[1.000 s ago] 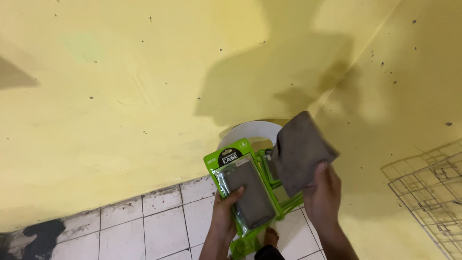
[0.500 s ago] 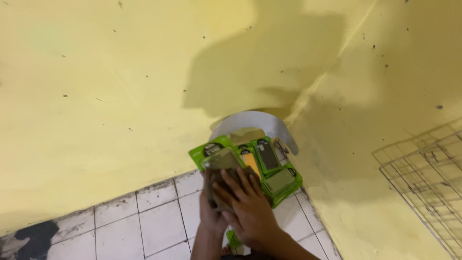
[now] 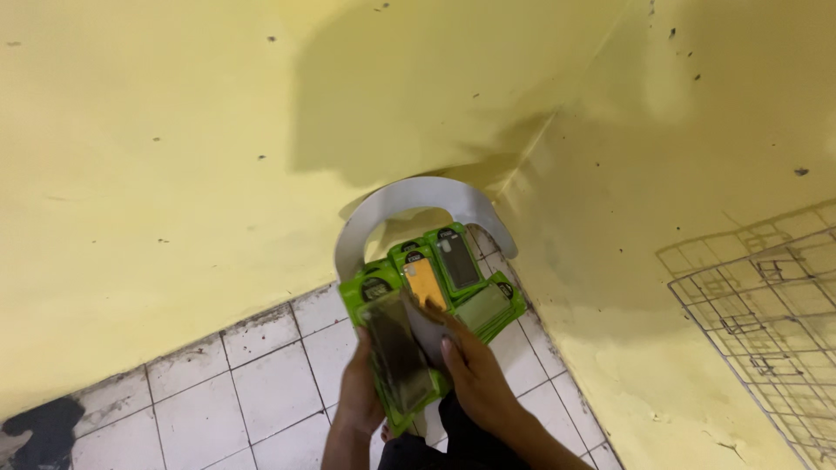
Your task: The person picks up packaged phone cases from a white plastic chair, wipes them with a cloth, and hangs them on a metal grid display rack on the wall. The person repeats this process for multiple cases of different colors.
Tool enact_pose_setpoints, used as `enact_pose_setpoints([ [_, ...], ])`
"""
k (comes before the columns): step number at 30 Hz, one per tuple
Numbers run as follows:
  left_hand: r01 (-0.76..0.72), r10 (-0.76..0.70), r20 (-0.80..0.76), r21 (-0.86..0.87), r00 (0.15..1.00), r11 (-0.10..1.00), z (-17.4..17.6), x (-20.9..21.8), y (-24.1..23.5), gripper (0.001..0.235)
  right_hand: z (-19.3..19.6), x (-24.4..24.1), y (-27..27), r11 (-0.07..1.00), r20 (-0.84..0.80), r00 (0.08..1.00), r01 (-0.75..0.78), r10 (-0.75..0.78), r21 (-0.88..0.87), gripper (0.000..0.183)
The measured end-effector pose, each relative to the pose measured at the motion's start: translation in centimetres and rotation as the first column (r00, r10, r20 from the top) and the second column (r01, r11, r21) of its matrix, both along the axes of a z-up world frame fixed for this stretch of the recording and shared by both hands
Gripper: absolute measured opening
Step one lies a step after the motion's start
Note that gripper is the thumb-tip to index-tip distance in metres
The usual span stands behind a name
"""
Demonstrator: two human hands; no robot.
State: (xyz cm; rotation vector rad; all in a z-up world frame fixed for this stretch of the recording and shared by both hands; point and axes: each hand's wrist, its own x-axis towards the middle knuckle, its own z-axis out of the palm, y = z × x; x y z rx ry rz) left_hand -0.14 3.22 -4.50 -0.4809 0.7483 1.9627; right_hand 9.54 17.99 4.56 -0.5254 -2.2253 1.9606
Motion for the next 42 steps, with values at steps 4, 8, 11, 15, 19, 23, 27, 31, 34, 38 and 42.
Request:
enact_pose_setpoints([
  [4,0.030,-0.036,0.067,0.097,0.997,0.995,-2.3,2.2,4.7,0.062,-0.6,-3.4,2.7,0.759,0.024,0.996,-0.079,0.084,0.646,0.055],
  [8,-0.129,0.115,0.161,0.076,0.980,0.989,-4.0,0.3,7.4,0.062,-3.1,-3.8,4.2,0.689,0.131,0.952,-0.291,0.276,0.664,0.055],
  [11,-0.145,0.136,0.198,0.032,0.971,0.989,-5.9,-1.0,8.3,0.071,-7.3,-2.7,7.6,0.698,0.233,0.898,-0.437,0.372,0.568,0.051],
  [15,-0.190,0.196,0.260,-0.049,0.946,0.981,-10.3,-1.3,10.1,0.071,-15.5,-3.6,12.8,0.880,0.271,0.901,-0.406,0.339,0.248,0.049],
  [19,-0.167,0.216,0.226,-0.217,0.950,0.962,-14.0,-1.8,11.1,0.068,-24.9,-7.6,17.6,0.990,0.680,0.726,-0.143,0.099,0.009,0.056],
  [23,-0.200,0.256,0.224,-0.243,0.940,0.949,-14.6,-1.2,10.7,0.068,-31.3,-10.5,18.1,0.941,0.440,0.890,-0.246,0.124,0.231,0.051],
  [27,-0.172,0.281,0.286,-0.353,0.916,0.920,-14.4,0.2,9.3,0.067,-35.4,-12.2,16.9,0.871,0.396,0.903,-0.325,0.169,0.369,0.052],
  [31,-0.179,0.280,0.266,-0.350,0.922,0.920,-14.0,1.3,8.0,0.066,-37.0,-11.3,15.4,0.818,0.489,0.834,-0.457,0.257,0.349,0.064],
  [34,-0.194,0.275,0.208,-0.341,0.939,0.920,-13.3,1.8,7.3,0.066,-36.3,-9.6,14.6,0.737,0.408,0.865,-0.476,0.293,0.480,0.065],
  [38,-0.178,0.231,0.101,-0.371,0.968,0.911,-12.0,2.5,5.7,0.064,-32.5,-7.3,12.9,0.894,0.351,0.899,-0.362,0.261,0.263,0.050],
  [42,-0.168,0.182,-0.003,-0.401,0.983,0.901,-10.1,4.2,2.6,0.062,-26.1,-6.4,9.8,0.902,0.444,0.831,-0.148,0.336,-0.405,0.042],
])
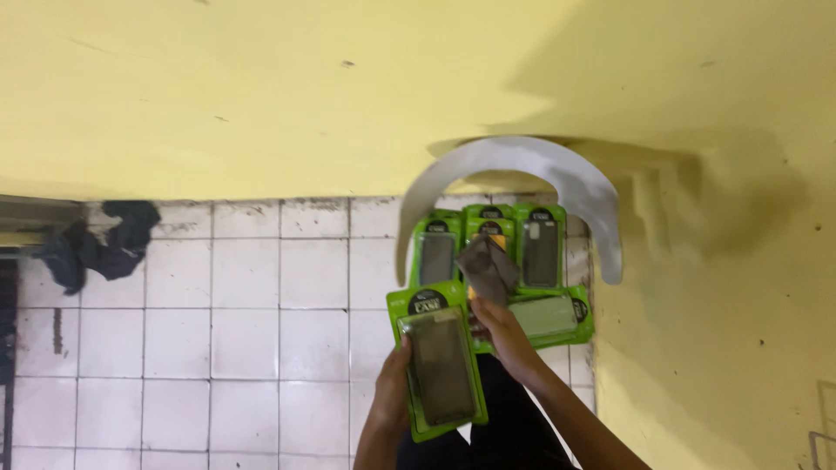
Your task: The person picks up packaged phone cases from a white plastic chair, wipes them with a cloth, and hangs them on a metal grid display rack on the wall. The person repeats this process for multiple cases of different colors.
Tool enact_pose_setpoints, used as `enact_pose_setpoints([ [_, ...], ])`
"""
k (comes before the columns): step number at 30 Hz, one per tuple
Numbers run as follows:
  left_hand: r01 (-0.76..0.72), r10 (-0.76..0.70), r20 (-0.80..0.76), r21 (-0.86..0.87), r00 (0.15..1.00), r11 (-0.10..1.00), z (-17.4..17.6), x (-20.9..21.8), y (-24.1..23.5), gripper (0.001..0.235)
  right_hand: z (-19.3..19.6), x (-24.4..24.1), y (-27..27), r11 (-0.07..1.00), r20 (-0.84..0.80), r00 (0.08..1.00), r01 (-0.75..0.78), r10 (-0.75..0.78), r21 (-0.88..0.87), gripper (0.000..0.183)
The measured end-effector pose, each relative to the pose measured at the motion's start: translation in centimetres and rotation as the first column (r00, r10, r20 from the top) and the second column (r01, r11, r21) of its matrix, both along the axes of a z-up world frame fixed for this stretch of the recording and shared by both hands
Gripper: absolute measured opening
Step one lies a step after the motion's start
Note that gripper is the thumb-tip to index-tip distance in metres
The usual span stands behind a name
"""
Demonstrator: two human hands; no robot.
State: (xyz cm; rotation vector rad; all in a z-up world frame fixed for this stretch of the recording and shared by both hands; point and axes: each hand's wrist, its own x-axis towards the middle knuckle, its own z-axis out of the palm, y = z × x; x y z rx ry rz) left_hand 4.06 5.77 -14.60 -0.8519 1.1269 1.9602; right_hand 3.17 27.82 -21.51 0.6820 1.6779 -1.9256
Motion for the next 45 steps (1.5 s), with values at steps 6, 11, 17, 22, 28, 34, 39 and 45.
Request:
enact_pose_setpoints([
  [6,0.014,0.007,-0.172,0.123,0.985,0.992,3.9,3.0,-7.6,0.054,10.9,-0.1,-7.4,0.997,-0.129,0.990,-0.048,0.054,0.052,0.037],
  [11,-0.064,0.071,-0.267,0.034,0.961,0.997,8.9,4.6,-16.4,0.040,16.4,1.4,-15.1,0.914,-0.283,0.926,-0.129,0.250,0.386,0.027],
  [17,-0.182,0.064,-0.640,-0.120,0.765,0.976,16.1,5.5,-27.5,0.021,19.4,1.9,-26.2,0.963,-0.542,0.800,-0.169,0.258,0.209,0.024],
  [22,-0.441,0.031,-0.727,-0.382,0.686,0.812,19.8,6.3,-34.4,0.009,23.4,0.0,-35.5,0.882,-0.543,0.701,-0.299,0.463,0.365,0.021],
  [28,-0.662,0.024,-0.845,-0.401,0.535,0.633,21.4,4.0,-41.7,0.006,26.7,-3.4,-45.2,0.897,-0.818,0.392,-0.312,0.422,0.313,0.013],
  [34,-0.688,0.008,-0.861,-0.400,0.508,0.606,20.4,-1.1,-50.1,0.006,25.2,-9.7,-53.4,0.872,-0.722,0.489,-0.244,0.489,0.425,0.016],
  [39,-0.710,-0.117,-0.906,-0.393,0.406,0.585,20.3,-8.3,-57.3,0.008,24.9,-17.3,-59.9,0.922,-0.614,0.687,-0.281,0.388,0.267,0.017],
  [45,-0.684,-0.038,-0.922,-0.314,0.386,0.658,24.6,-18.6,-64.9,0.008,30.4,-25.9,-66.2,0.927,-0.877,0.363,-0.317,0.313,0.200,0.011],
])
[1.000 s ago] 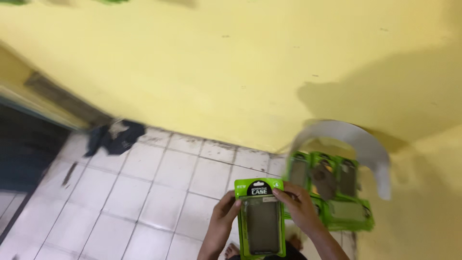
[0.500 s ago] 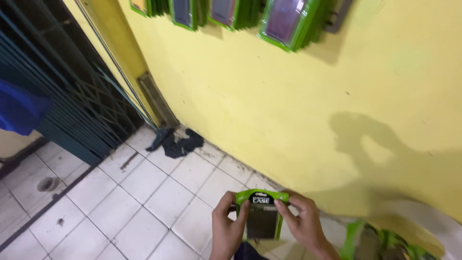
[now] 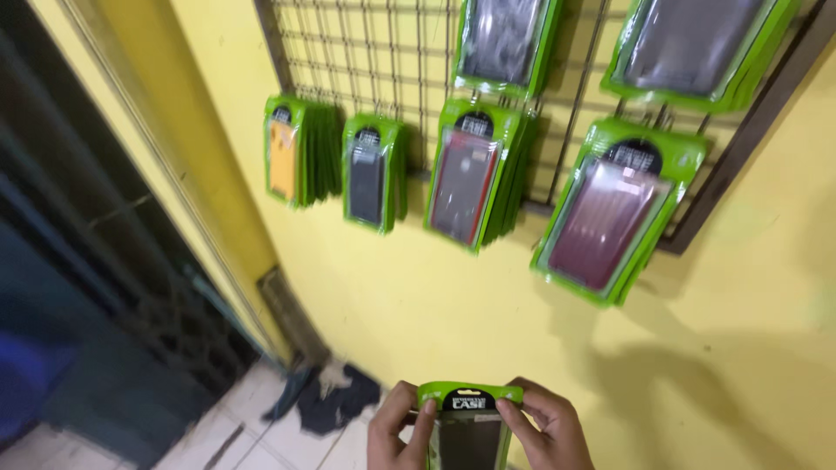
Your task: The person picks up packaged phone cases from a white plastic chair, wipes them with a cloth, and hangs them on a metal grid display rack on the wall. The person repeats this process for multiple cases of different colors.
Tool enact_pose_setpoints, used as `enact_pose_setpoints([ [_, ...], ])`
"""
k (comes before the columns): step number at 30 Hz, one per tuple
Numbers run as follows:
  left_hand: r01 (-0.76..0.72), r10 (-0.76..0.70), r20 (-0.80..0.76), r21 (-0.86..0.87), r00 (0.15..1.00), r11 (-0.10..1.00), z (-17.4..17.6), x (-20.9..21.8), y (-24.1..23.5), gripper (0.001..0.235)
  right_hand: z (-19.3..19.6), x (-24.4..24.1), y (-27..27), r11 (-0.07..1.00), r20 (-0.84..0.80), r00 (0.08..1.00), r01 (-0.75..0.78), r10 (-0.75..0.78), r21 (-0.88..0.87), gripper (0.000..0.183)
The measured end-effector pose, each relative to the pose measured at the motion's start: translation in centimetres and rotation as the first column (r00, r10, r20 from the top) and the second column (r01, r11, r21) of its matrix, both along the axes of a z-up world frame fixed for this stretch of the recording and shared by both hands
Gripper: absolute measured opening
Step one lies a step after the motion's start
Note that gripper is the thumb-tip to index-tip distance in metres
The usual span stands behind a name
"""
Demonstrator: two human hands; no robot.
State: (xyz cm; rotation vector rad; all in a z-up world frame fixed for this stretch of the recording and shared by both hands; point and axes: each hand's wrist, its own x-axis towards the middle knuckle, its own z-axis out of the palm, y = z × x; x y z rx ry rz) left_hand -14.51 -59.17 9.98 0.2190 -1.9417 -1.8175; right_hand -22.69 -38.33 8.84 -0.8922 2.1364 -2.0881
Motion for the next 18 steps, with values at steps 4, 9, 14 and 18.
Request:
enact_pose_setpoints([
  [4,0.183,-0.190,-0.198,-0.054,0.962,0.982,6.5,-7.1,-3.4,0.005,8.0,-5.0,-1.8,0.989,-0.169,0.975,0.150,-0.147,0.006,0.016],
  [9,0.291,-0.337,-0.305,-0.185,0.891,0.939,18.1,-15.3,-6.9,0.019,20.8,-9.9,-4.2,0.906,-0.433,0.816,0.423,-0.383,-0.005,0.048],
  [14,0.115,-0.377,-0.663,-0.404,0.647,0.908,31.0,-21.8,-9.3,0.051,33.5,-13.6,-8.0,0.807,-0.760,0.457,0.573,-0.462,-0.145,0.037],
  [18,0.069,-0.422,-0.709,-0.469,0.565,0.880,38.7,-27.0,-10.8,0.025,40.8,-16.6,-9.9,0.822,-0.778,0.431,0.539,-0.458,-0.185,0.022],
])
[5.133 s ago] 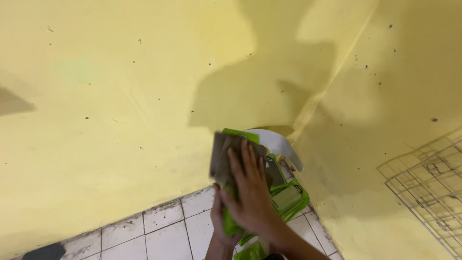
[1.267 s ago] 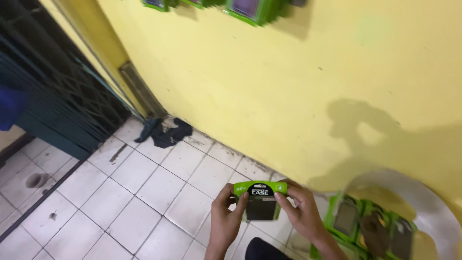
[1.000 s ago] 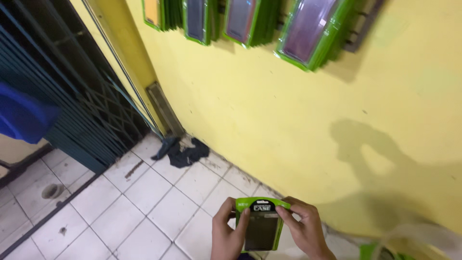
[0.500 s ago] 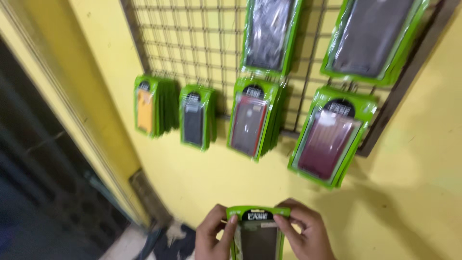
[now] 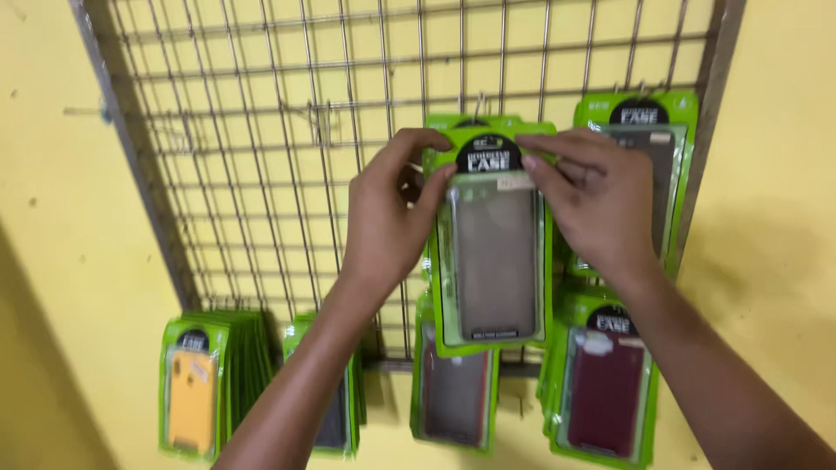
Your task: The person picks up packaged phone cases from a white plastic chair, wipes them with a cloth, and hangs them on a metal grid display rack on the wall. The person repeats this process for multiple cases of different colors.
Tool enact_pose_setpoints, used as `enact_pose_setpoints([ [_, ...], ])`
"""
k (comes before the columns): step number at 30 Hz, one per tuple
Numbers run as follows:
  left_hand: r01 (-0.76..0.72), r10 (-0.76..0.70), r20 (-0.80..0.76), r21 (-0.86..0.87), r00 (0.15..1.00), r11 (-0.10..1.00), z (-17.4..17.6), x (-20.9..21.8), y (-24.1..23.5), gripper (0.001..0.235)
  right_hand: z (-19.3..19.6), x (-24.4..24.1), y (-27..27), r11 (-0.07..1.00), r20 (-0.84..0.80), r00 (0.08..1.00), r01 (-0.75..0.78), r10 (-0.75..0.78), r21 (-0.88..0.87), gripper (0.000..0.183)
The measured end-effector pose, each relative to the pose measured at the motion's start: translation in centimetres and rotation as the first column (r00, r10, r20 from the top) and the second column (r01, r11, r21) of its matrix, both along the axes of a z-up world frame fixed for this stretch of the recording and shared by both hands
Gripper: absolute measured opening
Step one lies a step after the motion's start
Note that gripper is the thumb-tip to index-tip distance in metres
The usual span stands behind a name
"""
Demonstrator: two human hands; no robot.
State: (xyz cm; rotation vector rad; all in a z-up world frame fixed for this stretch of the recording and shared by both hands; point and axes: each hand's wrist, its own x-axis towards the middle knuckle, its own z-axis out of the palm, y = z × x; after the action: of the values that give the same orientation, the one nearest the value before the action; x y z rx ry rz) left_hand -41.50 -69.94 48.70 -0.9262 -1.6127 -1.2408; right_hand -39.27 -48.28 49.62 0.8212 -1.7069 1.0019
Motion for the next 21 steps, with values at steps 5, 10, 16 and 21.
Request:
enact_pose_setpoints([
  [5,0.043,-0.043,0.006,0.030,0.999,0.999,5.6,-4.9,-0.6,0.017,5.7,-2.2,-1.9,0.980,0.166,0.973,0.178,-0.161,-0.093,0.022],
  [10,0.131,-0.130,0.083,-0.003,0.988,0.991,7.6,-8.0,-0.5,0.018,7.7,-2.9,-1.8,0.969,0.311,0.939,0.198,-0.145,-0.145,0.024],
  [16,0.216,-0.207,0.210,-0.023,0.956,0.976,7.0,-9.6,-0.6,0.022,7.0,-3.6,-1.8,0.944,0.422,0.886,0.285,-0.193,-0.167,0.023],
  [21,0.259,-0.247,0.223,-0.025,0.943,0.966,7.3,-9.5,-0.4,0.024,6.8,-2.9,-2.4,0.935,0.410,0.884,0.316,-0.227,-0.163,0.023],
])
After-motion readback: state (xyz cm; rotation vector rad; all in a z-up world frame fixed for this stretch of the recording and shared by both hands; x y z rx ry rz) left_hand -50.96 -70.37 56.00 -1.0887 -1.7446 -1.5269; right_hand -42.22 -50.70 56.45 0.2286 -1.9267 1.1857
